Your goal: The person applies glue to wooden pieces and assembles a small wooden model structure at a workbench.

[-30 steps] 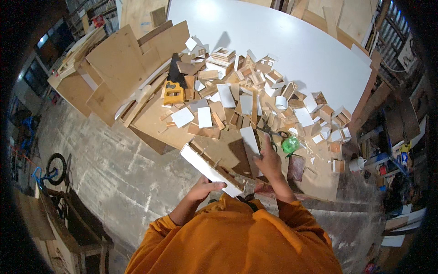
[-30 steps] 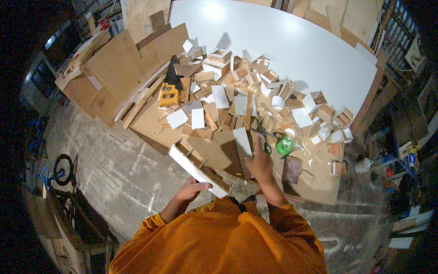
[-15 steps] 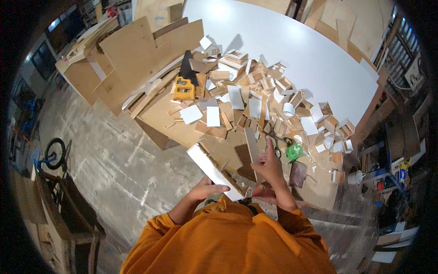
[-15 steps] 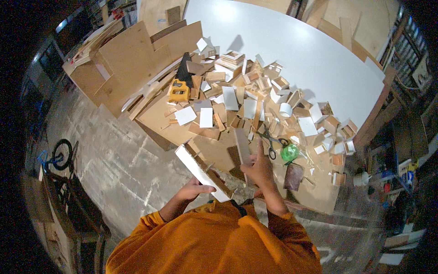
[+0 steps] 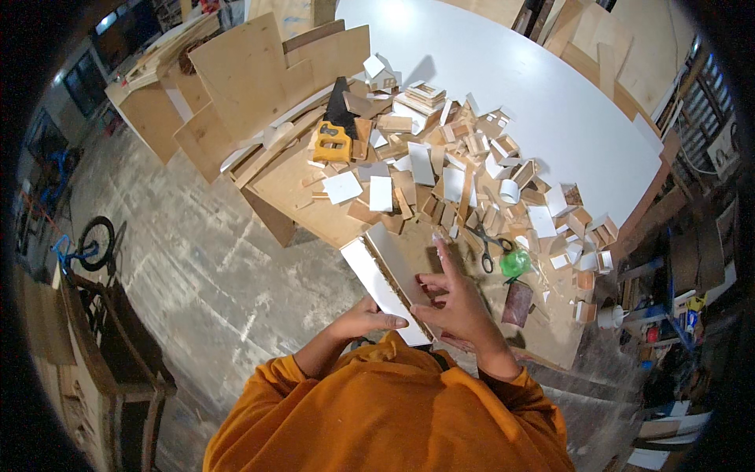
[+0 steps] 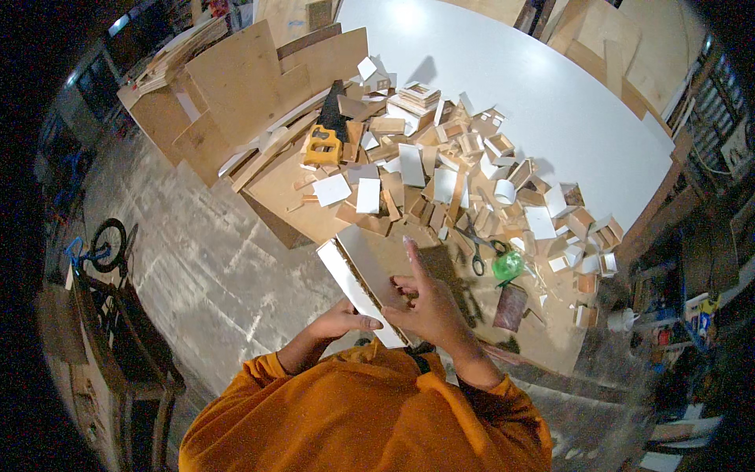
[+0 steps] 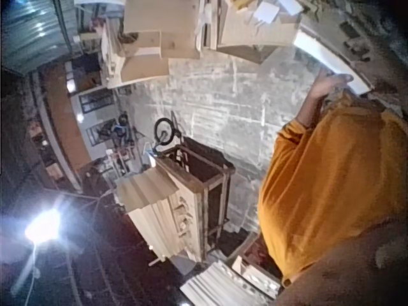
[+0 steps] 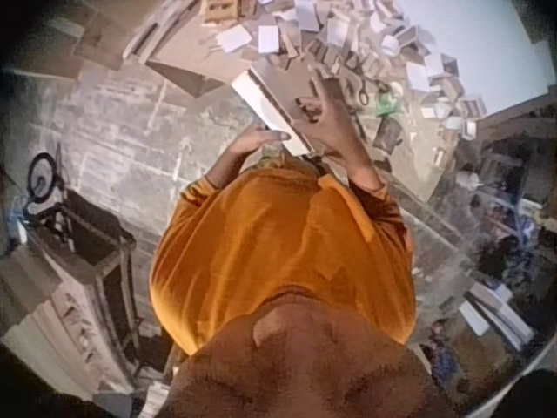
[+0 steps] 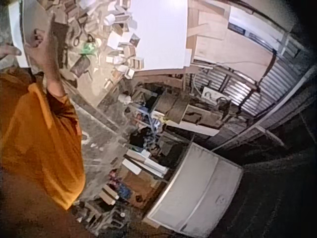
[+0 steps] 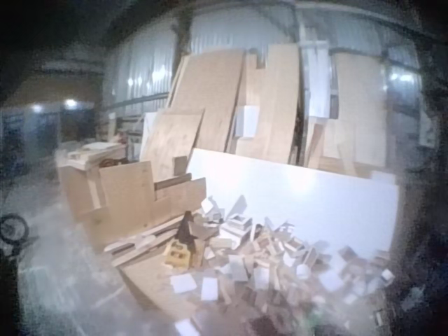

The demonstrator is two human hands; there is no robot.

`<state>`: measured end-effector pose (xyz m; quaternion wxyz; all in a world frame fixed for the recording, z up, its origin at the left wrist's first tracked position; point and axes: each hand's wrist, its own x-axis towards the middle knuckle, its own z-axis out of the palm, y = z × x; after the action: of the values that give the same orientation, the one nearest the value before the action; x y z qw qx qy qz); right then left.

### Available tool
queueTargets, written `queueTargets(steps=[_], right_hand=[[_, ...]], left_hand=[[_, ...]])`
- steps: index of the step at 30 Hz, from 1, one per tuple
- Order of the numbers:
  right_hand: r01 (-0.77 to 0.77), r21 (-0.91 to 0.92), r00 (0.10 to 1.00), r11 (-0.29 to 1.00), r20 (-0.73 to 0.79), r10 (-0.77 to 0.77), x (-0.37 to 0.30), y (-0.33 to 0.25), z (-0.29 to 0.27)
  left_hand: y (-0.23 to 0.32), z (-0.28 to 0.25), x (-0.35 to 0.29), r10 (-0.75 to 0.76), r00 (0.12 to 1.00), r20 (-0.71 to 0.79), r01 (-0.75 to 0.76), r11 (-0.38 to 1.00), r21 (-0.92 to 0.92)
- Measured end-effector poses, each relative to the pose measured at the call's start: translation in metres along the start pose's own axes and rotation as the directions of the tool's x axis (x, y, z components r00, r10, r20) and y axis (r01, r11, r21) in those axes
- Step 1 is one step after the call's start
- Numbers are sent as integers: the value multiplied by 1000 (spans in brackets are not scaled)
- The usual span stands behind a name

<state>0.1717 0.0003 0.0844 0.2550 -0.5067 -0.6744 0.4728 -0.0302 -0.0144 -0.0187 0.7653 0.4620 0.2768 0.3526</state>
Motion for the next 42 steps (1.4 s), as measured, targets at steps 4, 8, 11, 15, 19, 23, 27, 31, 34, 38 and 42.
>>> queueTargets(steps=[4, 8, 11, 15, 19, 23, 27, 31, 34, 38, 42], right_hand=[[21, -25, 1000, 999, -4, -21, 0, 0, 3], [55, -63, 998, 996, -33, -57, 1, 0, 8], [51, -71, 998, 996, -31, -53, 0, -4, 9], [63, -52, 998, 997, -22, -64, 1, -6, 11], [92, -105, 995, 990, -30, -96, -1, -7, 12], [73, -88, 997, 994, -18, -74, -2, -8, 11], [192, 47, 981, 980, -46, -189, 3, -13, 6], [160, 166, 982, 973, -123, -141, 0, -12, -4], [48, 234, 995, 971, -92, -27, -7, -19, -11], [222, 246, 975, 944, -69, -211, -15, -19, -4], [286, -32, 952, 958, -106, -288, -21, -21, 1]], left_hand=[[5, -2, -1, -27, 999, 40, 26, 1000, 9], [11, 0, -1, -5, 999, 47, 5, 1000, -8], [12, 2, -1, 53, 998, 18, -53, 998, 19], [16, 2, -1, 74, 997, 17, -75, 996, 49], [16, -2, -1, 22, 999, 33, -24, 997, 70], [15, -2, -1, 19, 999, 28, -20, 999, 50], [8, -5, -1, 3, 1000, 8, -3, 999, -51], [-15, -18, -3, -41, 998, -45, 27, 958, -286], [-13, -15, -3, 57, 995, -83, -85, 920, -382], [-5, -17, -5, 54, 996, -76, -80, 919, -387], [1, -13, -7, 81, 985, -155, -136, 911, -389]])
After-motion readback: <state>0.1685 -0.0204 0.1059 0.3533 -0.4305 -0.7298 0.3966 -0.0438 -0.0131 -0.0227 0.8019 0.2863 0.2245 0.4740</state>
